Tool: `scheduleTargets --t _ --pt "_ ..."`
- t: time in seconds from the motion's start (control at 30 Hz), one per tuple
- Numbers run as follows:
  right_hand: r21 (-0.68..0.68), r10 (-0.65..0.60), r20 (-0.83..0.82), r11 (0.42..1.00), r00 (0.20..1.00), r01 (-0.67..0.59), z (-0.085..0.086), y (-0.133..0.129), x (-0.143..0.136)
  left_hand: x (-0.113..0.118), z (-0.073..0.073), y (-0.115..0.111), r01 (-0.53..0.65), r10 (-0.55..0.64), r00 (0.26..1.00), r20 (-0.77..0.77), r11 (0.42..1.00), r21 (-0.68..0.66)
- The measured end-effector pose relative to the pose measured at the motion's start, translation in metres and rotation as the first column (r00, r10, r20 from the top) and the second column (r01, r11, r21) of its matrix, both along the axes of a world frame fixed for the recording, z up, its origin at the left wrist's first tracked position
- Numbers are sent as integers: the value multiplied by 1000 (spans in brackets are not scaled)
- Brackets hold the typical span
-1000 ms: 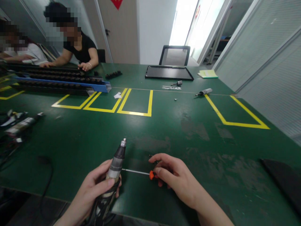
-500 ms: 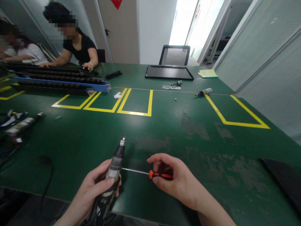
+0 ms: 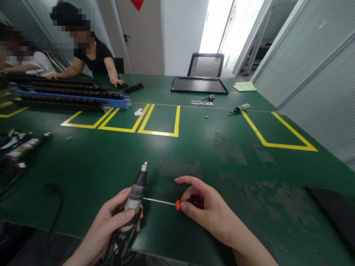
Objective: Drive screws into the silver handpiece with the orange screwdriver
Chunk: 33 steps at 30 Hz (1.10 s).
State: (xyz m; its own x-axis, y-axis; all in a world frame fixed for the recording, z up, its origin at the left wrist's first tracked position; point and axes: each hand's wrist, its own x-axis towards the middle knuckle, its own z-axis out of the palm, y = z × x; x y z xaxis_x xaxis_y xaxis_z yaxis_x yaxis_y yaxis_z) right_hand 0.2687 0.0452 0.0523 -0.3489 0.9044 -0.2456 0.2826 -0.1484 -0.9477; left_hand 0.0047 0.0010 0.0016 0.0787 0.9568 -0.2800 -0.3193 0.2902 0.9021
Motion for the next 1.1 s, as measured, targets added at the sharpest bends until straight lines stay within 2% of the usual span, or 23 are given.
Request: scheduleTargets --t 0.1,0.23,0.3,0.43,0.5,0.77,0.87,1.0,1.1 --pt "57 25 50 998 998 -28 0 0 1 0 1 0 8 -8 1000 -1 1000 -6" --pt "56 53 83 997 995 -57 1 0 2 0 0 0 26 -26 1000 6 1000 5" --pt "4 70 74 997 995 -71 2 0 1 0 0 0 26 -26 1000 1 1000 5" --pt "-202 56 29 978 998 -49 0 -1 -1 0 0 0 32 -33 999 6 999 13" --pt "-230 34 33 973 999 -25 -1 -1 -1 -1 -1 0 32 -32 999 9 999 14" --pt "-46 45 29 998 999 -44 0 1 1 0 0 -1 30 -30 1000 8 999 10" --pt "-22 71 24 997 997 -70 -5 0 4 0 0 -1 39 -39 999 13 999 10" --pt "19 104 96 994 990 -107 -9 -1 6 -1 -2 -1 32 -32 999 10 999 14" --pt "-6 84 65 996 994 -84 -8 -1 6 -2 -2 0 34 -34 999 5 999 13"
